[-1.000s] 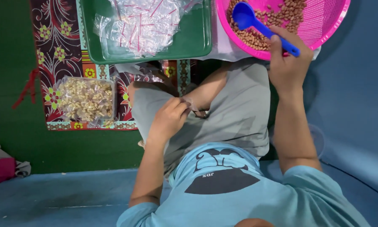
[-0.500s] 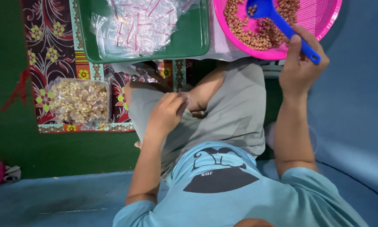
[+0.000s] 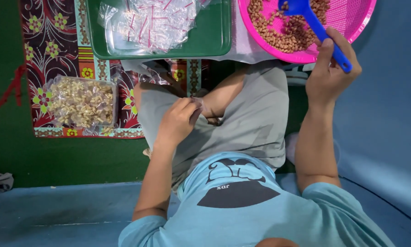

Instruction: Scooping small snack items from a basket into individual plastic bags and sealing them for distribution.

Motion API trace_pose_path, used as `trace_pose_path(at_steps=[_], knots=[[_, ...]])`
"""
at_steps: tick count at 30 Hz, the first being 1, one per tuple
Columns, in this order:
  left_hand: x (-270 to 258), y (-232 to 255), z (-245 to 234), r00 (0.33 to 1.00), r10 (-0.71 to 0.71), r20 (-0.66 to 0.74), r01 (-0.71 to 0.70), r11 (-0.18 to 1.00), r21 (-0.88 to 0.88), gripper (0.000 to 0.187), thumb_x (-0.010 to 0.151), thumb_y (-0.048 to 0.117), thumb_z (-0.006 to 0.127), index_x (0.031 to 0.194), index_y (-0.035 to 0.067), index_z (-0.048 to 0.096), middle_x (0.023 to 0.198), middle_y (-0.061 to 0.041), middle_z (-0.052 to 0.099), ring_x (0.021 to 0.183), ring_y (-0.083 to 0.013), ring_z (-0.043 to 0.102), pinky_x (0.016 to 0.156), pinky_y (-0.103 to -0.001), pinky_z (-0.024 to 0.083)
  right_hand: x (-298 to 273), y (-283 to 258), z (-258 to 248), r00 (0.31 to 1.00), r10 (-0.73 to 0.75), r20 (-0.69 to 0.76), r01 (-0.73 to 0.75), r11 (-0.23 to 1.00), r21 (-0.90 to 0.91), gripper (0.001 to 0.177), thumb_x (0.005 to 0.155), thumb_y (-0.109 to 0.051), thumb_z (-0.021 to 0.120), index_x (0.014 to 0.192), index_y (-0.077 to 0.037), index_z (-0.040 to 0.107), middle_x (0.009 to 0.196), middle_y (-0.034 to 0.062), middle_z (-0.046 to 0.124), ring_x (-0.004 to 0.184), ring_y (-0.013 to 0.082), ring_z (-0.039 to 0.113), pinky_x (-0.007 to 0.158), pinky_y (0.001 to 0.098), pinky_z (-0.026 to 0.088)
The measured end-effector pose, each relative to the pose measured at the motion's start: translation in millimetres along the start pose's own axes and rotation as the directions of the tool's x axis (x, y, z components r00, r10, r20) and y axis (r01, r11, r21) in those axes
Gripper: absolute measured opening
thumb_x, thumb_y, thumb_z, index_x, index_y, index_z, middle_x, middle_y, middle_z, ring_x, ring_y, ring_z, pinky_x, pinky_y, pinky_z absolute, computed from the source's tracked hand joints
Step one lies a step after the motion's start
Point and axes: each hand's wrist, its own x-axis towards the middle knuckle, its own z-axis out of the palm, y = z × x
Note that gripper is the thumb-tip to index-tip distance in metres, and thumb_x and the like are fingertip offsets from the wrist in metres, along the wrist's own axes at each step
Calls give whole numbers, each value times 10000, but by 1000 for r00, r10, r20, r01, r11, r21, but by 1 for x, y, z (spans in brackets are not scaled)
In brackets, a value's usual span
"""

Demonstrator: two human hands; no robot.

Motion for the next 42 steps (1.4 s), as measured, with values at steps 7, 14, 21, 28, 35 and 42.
trace_pose_path(at_steps=[7,14,21,28,35,42], knots=[[0,-1,3,995,-74,-65,76,997,35,205,861,39,741,1061,67,704,1114,-57,690,979,-288,672,826,-363,540,-11,0,-2,997,70,24,-72,993,93,222,1154,-64,593,1247,123,667,992,247,724,869,292,705,757,354,568],[18,5,-7,978,-61,-200,61,998,-9,149,883,-54,734,1014,-17,675,1076,-121,655,923,-315,635,810,-381,528,-35,-31,-1,955,265,136,-298,850,434,258,1158,-188,563,1275,38,609,985,184,654,846,217,616,763,290,499],[28,1,-7,974,-166,-155,149,982,-112,205,938,30,718,1080,11,571,944,-111,636,834,-275,614,752,-371,503,-68,-56,0,908,298,294,-409,784,467,236,1113,-131,571,1294,20,595,1117,211,663,883,257,664,754,318,553],[37,2,-9,974,-131,-183,107,985,-135,232,953,20,729,1062,-4,525,943,-116,607,807,-269,591,737,-361,496,-58,-80,23,888,-223,403,59,924,379,175,919,56,668,1077,130,689,942,226,666,835,331,633,791,419,543],[35,-2,-3,966,-182,-186,157,977,-141,222,951,36,735,1030,14,529,903,-101,610,758,-252,588,695,-356,491,-59,-67,27,815,-393,426,219,889,402,165,884,64,741,1034,119,699,999,255,720,882,384,705,814,440,572],[26,-7,5,979,-76,-191,68,997,-49,224,872,2,773,1076,5,680,1169,-132,595,1046,-320,605,884,-398,525,-73,-52,32,983,-182,-26,179,916,358,496,1135,-447,337,959,-64,599,1168,142,564,1042,286,599,913,405,520]])
